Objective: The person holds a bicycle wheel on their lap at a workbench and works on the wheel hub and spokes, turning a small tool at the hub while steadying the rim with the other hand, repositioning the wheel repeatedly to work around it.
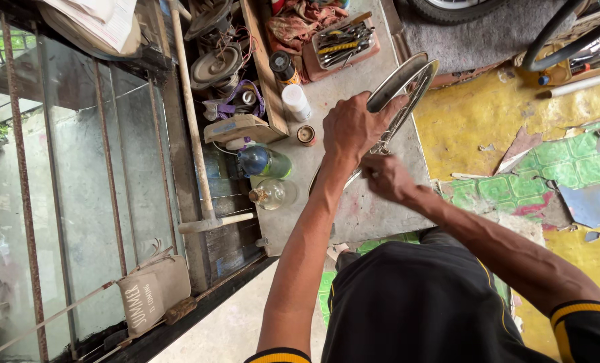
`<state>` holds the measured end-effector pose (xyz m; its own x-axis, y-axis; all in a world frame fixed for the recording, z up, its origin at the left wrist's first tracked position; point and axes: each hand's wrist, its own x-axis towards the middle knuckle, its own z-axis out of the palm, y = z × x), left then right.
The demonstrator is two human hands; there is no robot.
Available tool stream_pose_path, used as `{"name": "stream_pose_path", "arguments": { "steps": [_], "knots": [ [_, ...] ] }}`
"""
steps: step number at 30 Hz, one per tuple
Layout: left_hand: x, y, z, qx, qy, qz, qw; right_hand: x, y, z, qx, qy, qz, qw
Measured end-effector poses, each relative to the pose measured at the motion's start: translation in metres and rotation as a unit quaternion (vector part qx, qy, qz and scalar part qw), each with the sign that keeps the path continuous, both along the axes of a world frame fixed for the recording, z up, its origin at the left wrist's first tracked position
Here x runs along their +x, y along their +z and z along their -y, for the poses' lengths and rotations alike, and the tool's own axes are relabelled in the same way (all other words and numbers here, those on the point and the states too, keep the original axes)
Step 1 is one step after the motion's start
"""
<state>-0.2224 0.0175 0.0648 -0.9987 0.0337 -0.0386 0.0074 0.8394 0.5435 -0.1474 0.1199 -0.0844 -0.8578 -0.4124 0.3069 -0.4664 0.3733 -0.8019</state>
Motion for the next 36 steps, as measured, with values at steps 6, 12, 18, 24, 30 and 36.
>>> {"name": "stream_pose_path", "arguments": {
  "steps": [6, 12, 18, 24, 30, 36],
  "knots": [
    [0.002, 0.009, 0.001, -0.016, -0.003, 0.008, 1.0, 0.005, 0.009, 0.006, -0.105, 0.063, -0.015, 0.992],
    [0.004, 0.011, 0.001, 0.018, 0.005, 0.013, 1.0, 0.002, 0.009, -0.002, 0.029, -0.018, 0.024, 0.999],
    [0.0, 0.009, 0.007, -0.028, -0.017, -0.005, 0.999, 0.01, -0.008, 0.024, -0.109, 0.05, -0.023, 0.992],
    [0.005, 0.003, 0.009, 0.023, -0.026, -0.001, 0.999, 0.0, -0.015, -0.003, -0.036, 0.01, -0.002, 0.999],
    [0.011, 0.005, 0.002, 0.018, -0.014, -0.036, 0.999, 0.013, 0.002, -0.037, -0.128, 0.016, 0.063, 0.99],
    [0.005, 0.013, 0.016, 0.006, -0.033, 0.02, 0.999, 0.007, 0.0, -0.06, -0.212, -0.144, 0.211, 0.944]
  ]
}}
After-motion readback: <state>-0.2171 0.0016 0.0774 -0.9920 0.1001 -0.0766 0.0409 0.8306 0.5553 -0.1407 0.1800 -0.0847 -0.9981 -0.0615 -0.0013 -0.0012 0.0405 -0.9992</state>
